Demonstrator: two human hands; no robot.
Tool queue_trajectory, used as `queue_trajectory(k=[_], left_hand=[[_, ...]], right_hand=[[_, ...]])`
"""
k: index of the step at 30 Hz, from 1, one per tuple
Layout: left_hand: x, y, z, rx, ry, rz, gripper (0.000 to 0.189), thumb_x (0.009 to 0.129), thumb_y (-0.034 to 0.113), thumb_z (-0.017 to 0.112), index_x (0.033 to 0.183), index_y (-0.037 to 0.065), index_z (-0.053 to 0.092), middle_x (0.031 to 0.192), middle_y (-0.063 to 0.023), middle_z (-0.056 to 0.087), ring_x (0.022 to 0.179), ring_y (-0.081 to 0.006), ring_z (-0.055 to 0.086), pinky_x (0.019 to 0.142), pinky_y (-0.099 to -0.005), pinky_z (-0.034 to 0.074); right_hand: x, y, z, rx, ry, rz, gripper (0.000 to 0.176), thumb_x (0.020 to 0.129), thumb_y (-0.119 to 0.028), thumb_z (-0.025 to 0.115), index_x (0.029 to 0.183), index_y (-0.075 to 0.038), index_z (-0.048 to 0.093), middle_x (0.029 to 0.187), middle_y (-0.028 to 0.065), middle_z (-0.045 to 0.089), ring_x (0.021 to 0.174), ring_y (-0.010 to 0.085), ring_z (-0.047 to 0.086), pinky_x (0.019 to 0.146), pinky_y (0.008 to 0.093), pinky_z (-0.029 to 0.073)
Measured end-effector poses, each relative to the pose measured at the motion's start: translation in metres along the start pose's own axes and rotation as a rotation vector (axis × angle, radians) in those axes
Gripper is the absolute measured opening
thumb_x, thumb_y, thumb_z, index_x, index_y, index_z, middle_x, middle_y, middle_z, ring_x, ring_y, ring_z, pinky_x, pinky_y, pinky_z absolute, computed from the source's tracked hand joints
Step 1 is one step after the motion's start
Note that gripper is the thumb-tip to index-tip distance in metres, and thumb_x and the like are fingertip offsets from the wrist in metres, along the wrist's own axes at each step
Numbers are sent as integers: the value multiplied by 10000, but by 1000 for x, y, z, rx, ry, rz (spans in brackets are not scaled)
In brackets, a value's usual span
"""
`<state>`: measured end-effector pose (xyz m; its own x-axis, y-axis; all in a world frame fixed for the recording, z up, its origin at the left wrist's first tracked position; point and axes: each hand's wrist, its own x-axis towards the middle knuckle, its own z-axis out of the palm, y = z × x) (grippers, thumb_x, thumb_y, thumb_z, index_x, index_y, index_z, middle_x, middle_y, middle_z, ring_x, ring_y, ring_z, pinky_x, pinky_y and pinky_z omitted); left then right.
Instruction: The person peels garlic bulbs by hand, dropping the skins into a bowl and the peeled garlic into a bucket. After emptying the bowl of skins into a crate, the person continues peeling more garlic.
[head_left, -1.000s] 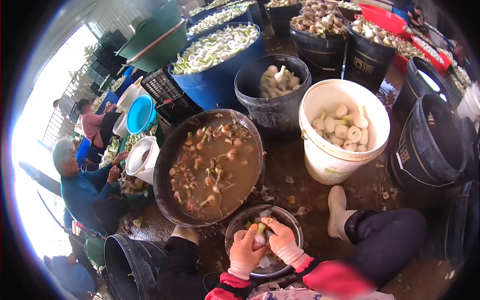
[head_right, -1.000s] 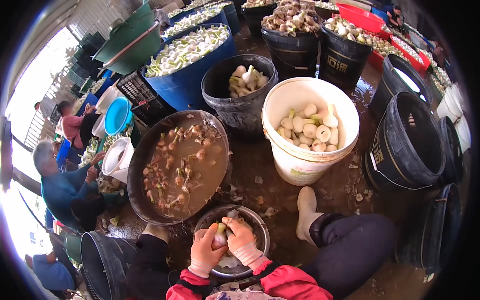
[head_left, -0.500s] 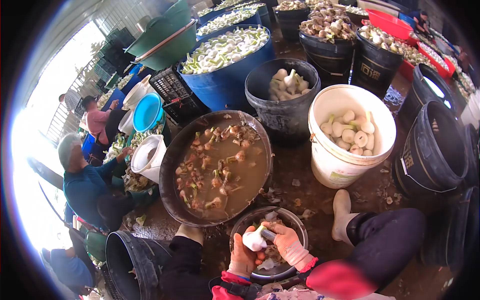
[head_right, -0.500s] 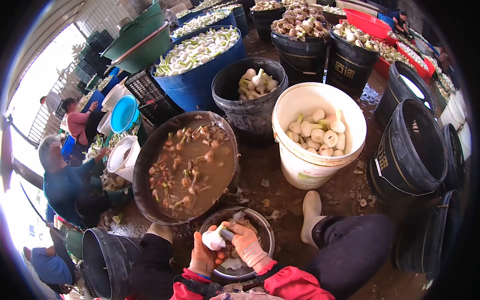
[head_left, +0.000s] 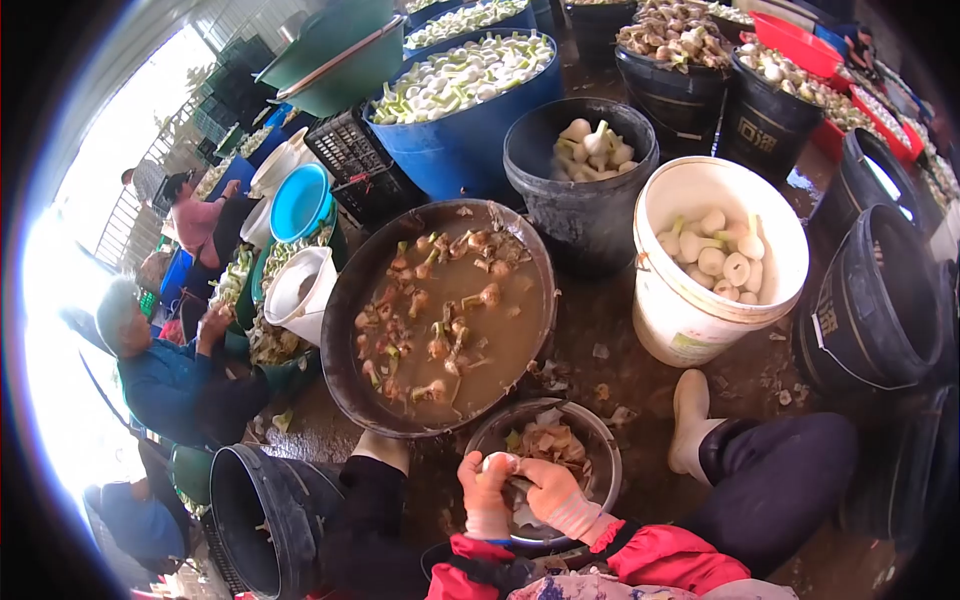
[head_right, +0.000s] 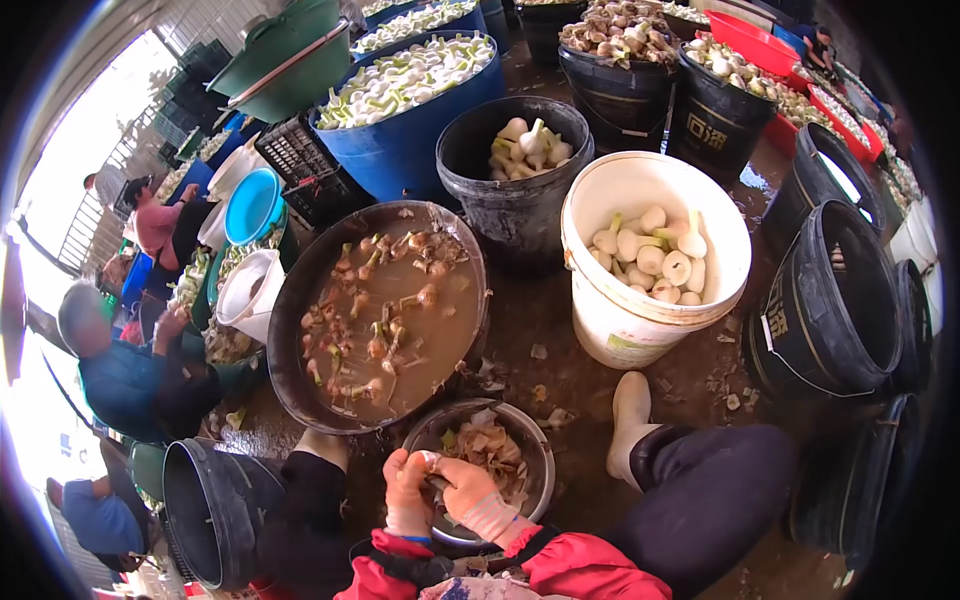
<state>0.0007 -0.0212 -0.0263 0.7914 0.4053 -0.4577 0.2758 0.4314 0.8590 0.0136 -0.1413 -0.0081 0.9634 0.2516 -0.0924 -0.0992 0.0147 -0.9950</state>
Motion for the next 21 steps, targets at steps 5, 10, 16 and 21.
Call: queue_trajectory(k=[5,10,16,21], left_hand=[[7,12,-22,-50,-321,-123,488,807,257,707,1153,32,447,971,-119,574,767,-228,610,629,-349,538],[-10,29,-24,-92,-404,-169,455,786,319,707,1104,60,509,974,-132,614,824,-291,640,637,-407,564],[-25,41,-33,-200,-570,-328,445,738,264,759,1093,32,626,1104,-134,623,890,-285,656,735,-381,567],[-25,42,-50,195,-436,-38,570,722,120,761,1236,22,535,1148,-112,577,1012,-219,588,855,-350,505]], right_hand=[[7,2,-11,193,21,285,243,834,47,528,1007,-38,677,848,33,650,677,85,561,557,219,463],[12,46,-15,388,109,315,323,786,76,502,1014,-59,686,869,30,674,720,118,584,632,233,467],[20,83,-31,188,246,354,355,787,66,482,1041,-72,686,927,102,694,790,171,627,722,270,477],[9,83,-26,-540,-239,87,474,762,-68,547,1230,-134,589,989,133,668,874,198,639,774,266,484]])
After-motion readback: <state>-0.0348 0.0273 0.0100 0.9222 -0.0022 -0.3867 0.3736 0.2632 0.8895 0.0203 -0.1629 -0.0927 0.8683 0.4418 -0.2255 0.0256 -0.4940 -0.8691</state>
